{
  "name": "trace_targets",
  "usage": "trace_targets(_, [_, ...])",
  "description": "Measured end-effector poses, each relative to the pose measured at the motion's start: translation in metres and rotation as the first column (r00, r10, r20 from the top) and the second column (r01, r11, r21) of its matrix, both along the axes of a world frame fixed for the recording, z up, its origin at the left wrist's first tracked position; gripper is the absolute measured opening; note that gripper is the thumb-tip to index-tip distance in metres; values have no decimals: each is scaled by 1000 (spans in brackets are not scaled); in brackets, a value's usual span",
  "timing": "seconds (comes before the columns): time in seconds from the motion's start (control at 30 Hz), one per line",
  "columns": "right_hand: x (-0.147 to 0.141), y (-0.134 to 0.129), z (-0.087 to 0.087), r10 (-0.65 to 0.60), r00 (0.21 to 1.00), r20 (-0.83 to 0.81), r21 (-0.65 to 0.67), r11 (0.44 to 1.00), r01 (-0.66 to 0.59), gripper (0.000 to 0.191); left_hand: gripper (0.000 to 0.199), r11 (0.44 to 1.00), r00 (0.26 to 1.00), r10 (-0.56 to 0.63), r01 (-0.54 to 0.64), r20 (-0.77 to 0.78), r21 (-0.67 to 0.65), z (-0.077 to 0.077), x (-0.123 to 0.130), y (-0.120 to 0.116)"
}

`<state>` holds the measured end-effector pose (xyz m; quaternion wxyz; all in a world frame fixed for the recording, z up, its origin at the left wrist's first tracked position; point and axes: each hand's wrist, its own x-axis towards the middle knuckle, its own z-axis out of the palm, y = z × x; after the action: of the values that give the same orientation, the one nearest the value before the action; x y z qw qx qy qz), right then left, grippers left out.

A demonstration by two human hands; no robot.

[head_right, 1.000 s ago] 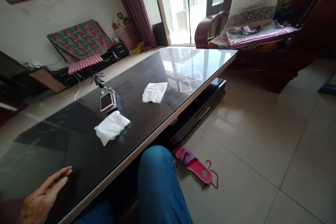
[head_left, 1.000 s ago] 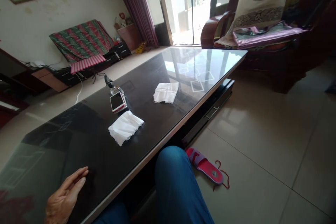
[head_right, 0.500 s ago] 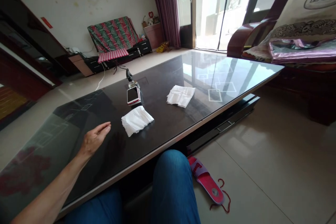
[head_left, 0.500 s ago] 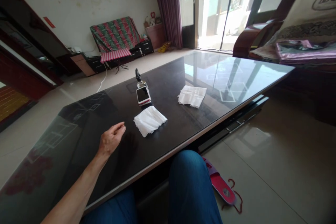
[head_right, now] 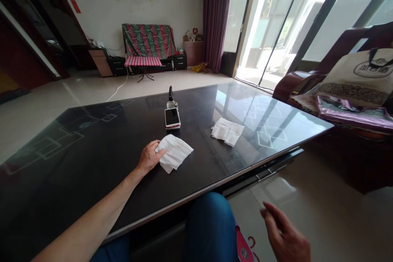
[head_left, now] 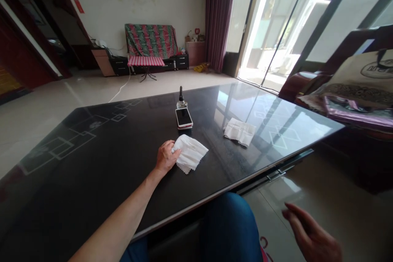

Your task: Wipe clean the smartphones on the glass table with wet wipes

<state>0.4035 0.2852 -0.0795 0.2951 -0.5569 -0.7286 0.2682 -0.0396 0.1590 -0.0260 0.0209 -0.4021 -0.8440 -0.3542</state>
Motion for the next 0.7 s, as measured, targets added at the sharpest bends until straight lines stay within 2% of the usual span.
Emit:
trace_targets(0.07, [-65,2,54,180,953,-245,143,979,-149,29,19,999,997,-5,2,77,42,2,0,-4])
trace_targets(0.1, [-102,1,77,320,900,-297,172,945,-279,33,21,998,992,-17,10,123,61,4,0,-6])
trace_targets(0.13, [-139,-1,94,460,836,-300,177,888,-425,41,24,996,983,-40,24,181,88,6,1,-8])
trace_targets(0.17, [-176,-3,107,549,778,-305,162,835,-525,56,26,991,967,-72,43,243,125,9,1,-11])
trace_targets(0.23, [-242,-8,116,577,725,-376,63,797,-601,81,27,975,922,-142,68,361,211,16,0,-19])
trace_targets(0.27, [-269,-10,115,570,702,-426,-39,764,-644,86,27,966,897,-170,69,409,251,21,-1,-24])
trace_targets(0.3, [-291,-12,112,556,665,-499,-152,699,-699,84,27,956,866,-190,56,463,288,25,-3,-30])
trace_targets(0.33, [-309,-15,108,551,595,-585,-257,571,-780,76,27,945,820,-208,27,533,327,30,-6,-35])
trace_targets(0.37, [-324,-18,104,529,516,-674,-308,433,-847,68,28,929,753,-228,-22,618,370,35,-11,-41])
trace_targets(0.4, [-335,-21,100,467,469,-749,-326,357,-875,62,30,904,665,-257,-90,701,417,40,-16,-46])
trace_targets(0.43, [-344,-24,97,403,434,-806,-324,314,-892,56,33,870,565,-296,-173,770,462,43,-22,-51])
trace_targets(0.47, [-353,-29,95,343,413,-844,-314,309,-898,52,37,826,466,-342,-264,816,497,46,-29,-55])
trace_targets(0.5, [-361,-33,94,296,402,-867,-303,328,-895,50,39,778,383,-388,-351,838,520,48,-36,-58])
trace_targets(0.57, [-377,-43,92,251,394,-884,-288,370,-883,48,38,699,279,-462,-470,842,539,48,-47,-62])
trace_targets(0.63, [-394,-54,89,238,402,-884,-280,418,-864,45,35,687,197,-520,-482,831,544,43,-55,-64])
trace_targets(0.7, [-408,-63,85,234,429,-873,-278,483,-830,40,42,734,141,-533,-413,834,539,37,-57,-65])
